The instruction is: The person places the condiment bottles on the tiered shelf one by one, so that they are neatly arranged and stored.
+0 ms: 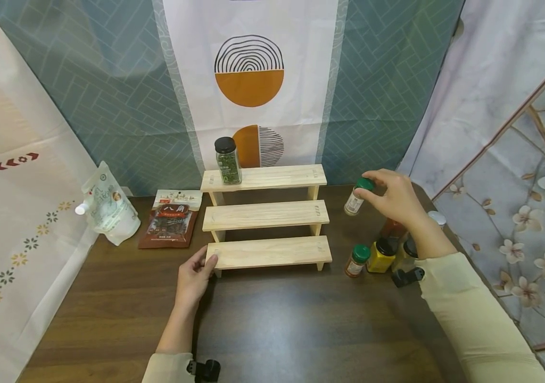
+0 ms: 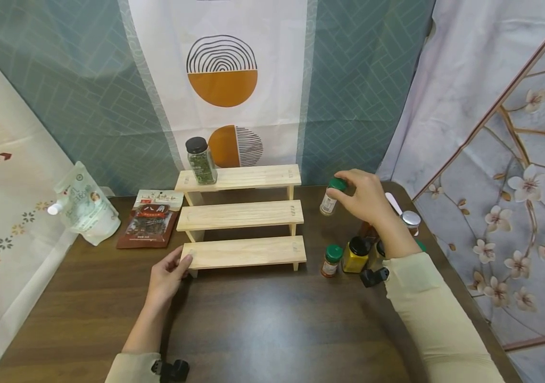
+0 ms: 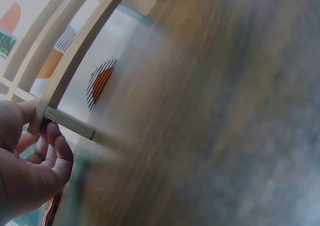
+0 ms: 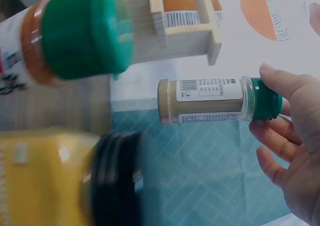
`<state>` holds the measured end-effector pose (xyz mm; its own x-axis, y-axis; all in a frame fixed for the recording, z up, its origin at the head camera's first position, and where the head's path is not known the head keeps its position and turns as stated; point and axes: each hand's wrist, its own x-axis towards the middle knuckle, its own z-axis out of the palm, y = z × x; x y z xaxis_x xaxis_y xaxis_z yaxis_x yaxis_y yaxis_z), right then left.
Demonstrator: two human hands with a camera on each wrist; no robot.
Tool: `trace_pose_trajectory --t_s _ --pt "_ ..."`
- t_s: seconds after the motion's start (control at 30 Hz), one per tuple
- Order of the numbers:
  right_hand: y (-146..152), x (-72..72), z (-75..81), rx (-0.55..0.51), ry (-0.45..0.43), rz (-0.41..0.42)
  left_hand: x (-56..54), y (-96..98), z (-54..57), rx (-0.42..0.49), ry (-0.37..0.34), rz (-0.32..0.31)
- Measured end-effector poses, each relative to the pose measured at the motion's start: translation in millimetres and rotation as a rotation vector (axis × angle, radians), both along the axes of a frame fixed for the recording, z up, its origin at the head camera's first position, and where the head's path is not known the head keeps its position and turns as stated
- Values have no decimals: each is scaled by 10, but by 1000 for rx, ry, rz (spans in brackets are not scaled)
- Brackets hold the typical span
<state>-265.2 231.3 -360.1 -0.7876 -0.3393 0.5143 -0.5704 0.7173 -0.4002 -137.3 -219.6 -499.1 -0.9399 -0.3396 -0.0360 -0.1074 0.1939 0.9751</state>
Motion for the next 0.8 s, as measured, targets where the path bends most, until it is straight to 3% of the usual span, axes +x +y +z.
trace_pose_trajectory --t_s 0.8 --pt "-416 -75 487 -59 34 56 1 0 16 -20 5 -1"
